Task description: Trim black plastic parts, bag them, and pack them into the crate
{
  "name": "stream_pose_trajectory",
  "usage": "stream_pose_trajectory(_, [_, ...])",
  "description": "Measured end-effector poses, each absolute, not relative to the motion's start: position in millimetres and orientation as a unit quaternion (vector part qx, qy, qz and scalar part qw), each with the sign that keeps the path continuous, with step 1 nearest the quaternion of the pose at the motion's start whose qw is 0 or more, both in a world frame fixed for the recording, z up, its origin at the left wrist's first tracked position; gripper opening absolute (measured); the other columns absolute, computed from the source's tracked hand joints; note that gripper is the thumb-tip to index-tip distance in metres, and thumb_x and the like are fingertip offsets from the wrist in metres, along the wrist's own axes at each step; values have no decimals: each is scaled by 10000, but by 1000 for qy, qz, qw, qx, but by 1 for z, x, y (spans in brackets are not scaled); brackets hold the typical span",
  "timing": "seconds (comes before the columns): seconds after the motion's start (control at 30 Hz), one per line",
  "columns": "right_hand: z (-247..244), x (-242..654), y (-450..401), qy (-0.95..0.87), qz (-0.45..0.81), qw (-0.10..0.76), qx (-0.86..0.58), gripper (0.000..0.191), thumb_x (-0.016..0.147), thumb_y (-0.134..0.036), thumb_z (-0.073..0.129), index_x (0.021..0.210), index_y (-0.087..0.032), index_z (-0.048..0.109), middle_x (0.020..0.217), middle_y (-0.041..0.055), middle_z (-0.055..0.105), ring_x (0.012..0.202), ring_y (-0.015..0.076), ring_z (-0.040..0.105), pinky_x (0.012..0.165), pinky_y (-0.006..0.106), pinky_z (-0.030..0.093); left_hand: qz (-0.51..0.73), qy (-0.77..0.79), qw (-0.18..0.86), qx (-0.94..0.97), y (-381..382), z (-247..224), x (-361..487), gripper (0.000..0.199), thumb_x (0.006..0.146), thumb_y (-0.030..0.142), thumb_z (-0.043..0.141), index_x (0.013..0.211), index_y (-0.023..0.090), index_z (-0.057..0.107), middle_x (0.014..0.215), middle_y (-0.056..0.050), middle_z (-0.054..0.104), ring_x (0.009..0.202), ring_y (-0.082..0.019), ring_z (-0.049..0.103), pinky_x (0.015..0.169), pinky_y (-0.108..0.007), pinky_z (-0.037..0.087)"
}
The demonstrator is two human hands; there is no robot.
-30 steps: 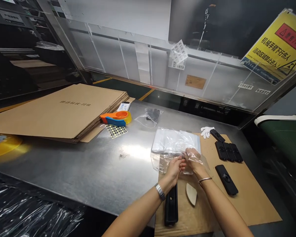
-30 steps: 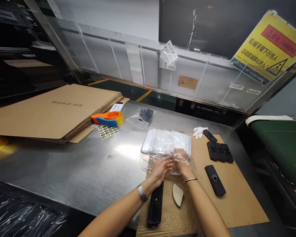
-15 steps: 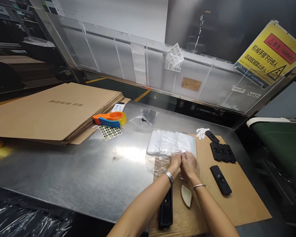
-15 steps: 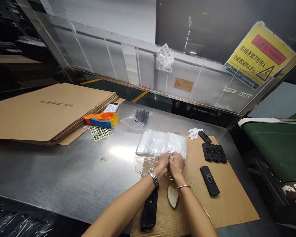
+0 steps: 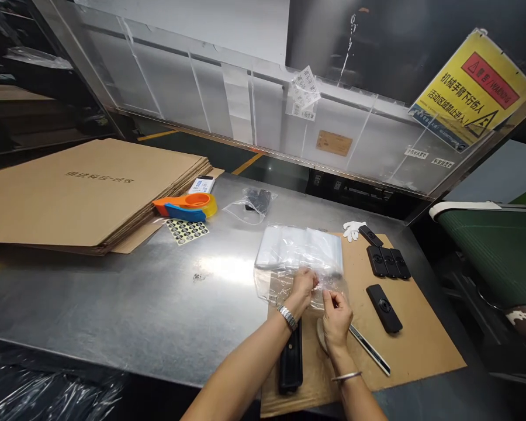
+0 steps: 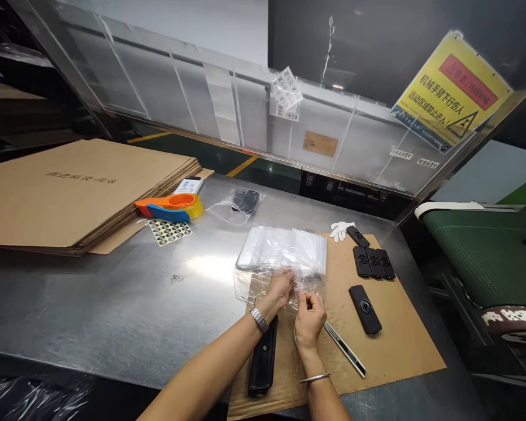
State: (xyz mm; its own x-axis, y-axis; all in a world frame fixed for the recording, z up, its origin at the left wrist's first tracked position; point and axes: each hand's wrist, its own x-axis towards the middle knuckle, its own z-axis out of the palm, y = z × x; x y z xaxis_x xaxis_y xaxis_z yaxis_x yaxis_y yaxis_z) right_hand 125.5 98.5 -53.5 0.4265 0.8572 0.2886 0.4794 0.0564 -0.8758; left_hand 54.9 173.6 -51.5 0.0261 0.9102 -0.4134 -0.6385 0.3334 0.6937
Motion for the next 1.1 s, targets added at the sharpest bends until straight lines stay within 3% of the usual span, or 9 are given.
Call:
stream_pose_trajectory(0.13, [-47,129,86,-525,226,508,-644,351,821,-451,489,679,-145,585,633,13,568,609,136,517,612,238,423,511,453,698,218,129,-49,28,270,801,352,581,836,85,594,727,-45,604,592,-94,558,535,-214,434])
stream_pose_trajectory(0.3, [-43,123,71,-570,273,463,-622,334,811,-429,515,624,-155,555,557,-17,537,519,105,473,517,202,389,493,445,678,315,92,-38,16,312,617,394,730,631,103,618,598,-13,574,541,-88,494,490,-189,343])
stream_pose_trajectory(0.43, [-38,125,64,-597,276,435,-616,311,795,-409,548,604,-163,534,531,-27,511,493,99,451,483,195,371,515,477,614,360,88,-41,9,342,703,410,646,524,132,560,516,15,504,497,-83,409,504,-205,320])
stream_pose_trajectory(0.53, [-32,131,61,-610,248,427,-620,260,826,-382,511,694,-164,563,599,-5,549,548,120,490,527,213,394,528,507,561,387,81,-45,0,325,756,413,589,569,148,566,556,2,508,549,-112,437,548,-223,343])
stream_pose_trajectory(0.63, [-23,129,58,-640,219,415,-609,203,843,-335,490,786,-175,601,721,34,590,670,156,526,628,250,410,547,530,488,427,67,-41,-7,211,736,345,634,863,177,623,841,-43,588,782,-166,512,705,-254,384])
stream_pose_trajectory(0.73, [-13,117,55,-711,173,364,-576,197,858,-261,455,785,-200,628,729,45,571,727,180,500,672,276,393,524,546,279,590,54,-34,-12,397,753,217,616,1144,253,554,1135,-76,526,1044,-219,448,879,-325,343])
stream_pose_trajectory(0.87, [-9,105,50,-794,80,297,-524,289,894,-176,355,852,-203,640,710,52,543,721,180,484,654,278,395,440,555,61,703,51,-38,-26,262,830,128,476,974,246,660,863,-63,553,838,-183,483,747,-306,383])
stream_pose_trajectory(1.0, [-23,110,42,-767,129,329,-536,235,893,-244,409,1016,-188,601,840,71,591,796,182,535,713,296,429,429,588,36,685,53,-55,-54,257,846,128,433,904,191,675,696,-42,492,715,-165,457,665,-291,393])
stream_pose_trajectory(1.1, [-42,119,26,-723,166,289,-605,302,885,-341,430,1105,-168,542,890,81,613,766,176,573,682,279,443,406,615,18,676,46,-68,-70,294,842,95,403,952,176,664,685,-46,493,704,-171,445,667,-310,384])
